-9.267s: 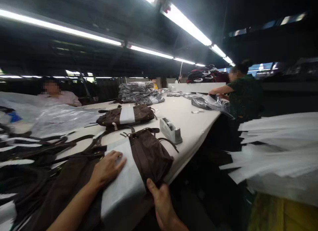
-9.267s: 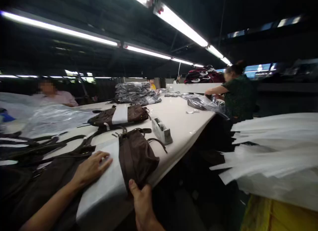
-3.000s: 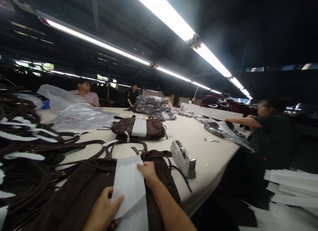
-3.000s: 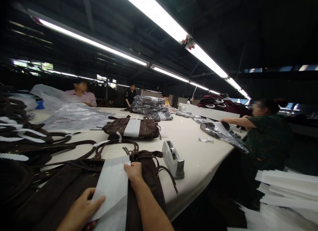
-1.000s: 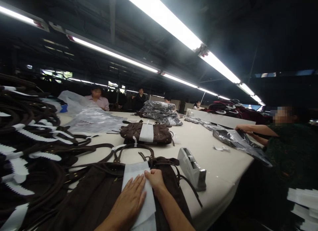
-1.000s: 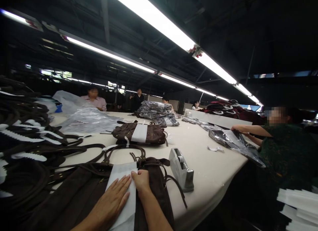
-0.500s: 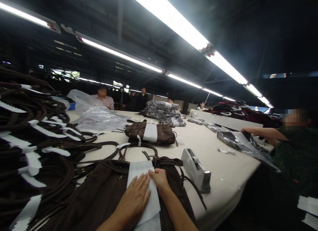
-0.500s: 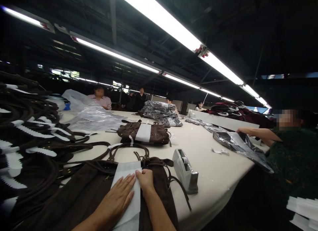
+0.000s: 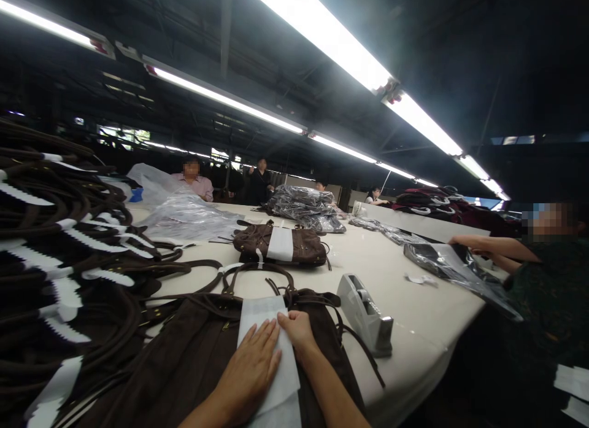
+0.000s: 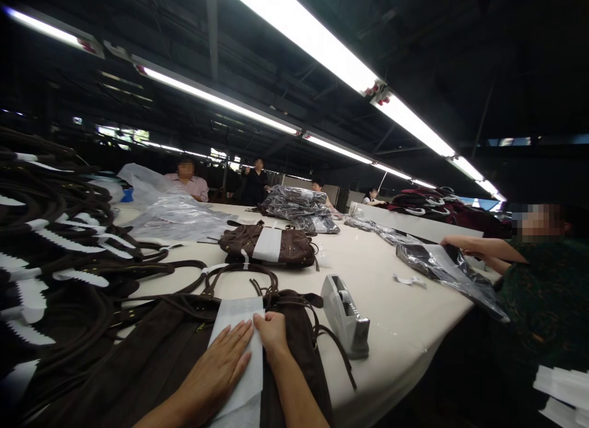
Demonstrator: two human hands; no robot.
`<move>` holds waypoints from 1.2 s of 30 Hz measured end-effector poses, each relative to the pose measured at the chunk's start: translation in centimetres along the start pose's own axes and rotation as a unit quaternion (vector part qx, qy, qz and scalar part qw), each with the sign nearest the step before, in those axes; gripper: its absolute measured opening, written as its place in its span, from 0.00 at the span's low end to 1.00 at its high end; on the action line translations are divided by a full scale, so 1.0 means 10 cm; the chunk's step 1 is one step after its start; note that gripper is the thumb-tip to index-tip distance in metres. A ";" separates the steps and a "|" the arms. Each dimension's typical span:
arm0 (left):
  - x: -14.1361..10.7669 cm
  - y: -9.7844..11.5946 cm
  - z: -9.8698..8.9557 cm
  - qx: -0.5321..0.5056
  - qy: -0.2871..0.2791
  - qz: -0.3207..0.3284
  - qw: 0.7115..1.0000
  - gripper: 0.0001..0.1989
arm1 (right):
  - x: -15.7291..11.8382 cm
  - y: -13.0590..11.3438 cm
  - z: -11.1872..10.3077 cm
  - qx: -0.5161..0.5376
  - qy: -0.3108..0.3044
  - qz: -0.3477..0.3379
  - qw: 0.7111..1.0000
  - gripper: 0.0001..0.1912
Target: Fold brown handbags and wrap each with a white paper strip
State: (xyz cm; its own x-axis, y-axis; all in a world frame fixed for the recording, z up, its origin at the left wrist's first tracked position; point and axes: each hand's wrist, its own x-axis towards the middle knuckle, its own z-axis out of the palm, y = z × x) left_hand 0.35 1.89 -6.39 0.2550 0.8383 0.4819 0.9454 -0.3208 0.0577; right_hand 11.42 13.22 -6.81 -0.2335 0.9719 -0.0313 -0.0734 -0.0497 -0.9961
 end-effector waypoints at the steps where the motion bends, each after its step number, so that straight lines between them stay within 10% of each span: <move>1: 0.00 0.00 -0.01 0.001 -0.003 -0.001 1.000 0.26 | 0.00 0.00 0.00 0.001 0.000 -0.001 1.000 0.22; 36: -0.01 -0.01 0.05 -0.023 -0.016 -0.024 0.999 0.26 | -0.02 -0.02 -0.01 -0.017 0.006 -0.009 1.000 0.22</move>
State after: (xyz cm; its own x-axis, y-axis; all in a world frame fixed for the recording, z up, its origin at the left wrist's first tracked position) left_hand 0.36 2.10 -6.87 0.2178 0.8667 0.4487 0.9464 -0.2999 0.1200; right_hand 11.53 13.05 -6.61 -0.2212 0.9751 -0.0142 -0.0446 -0.0247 -0.9987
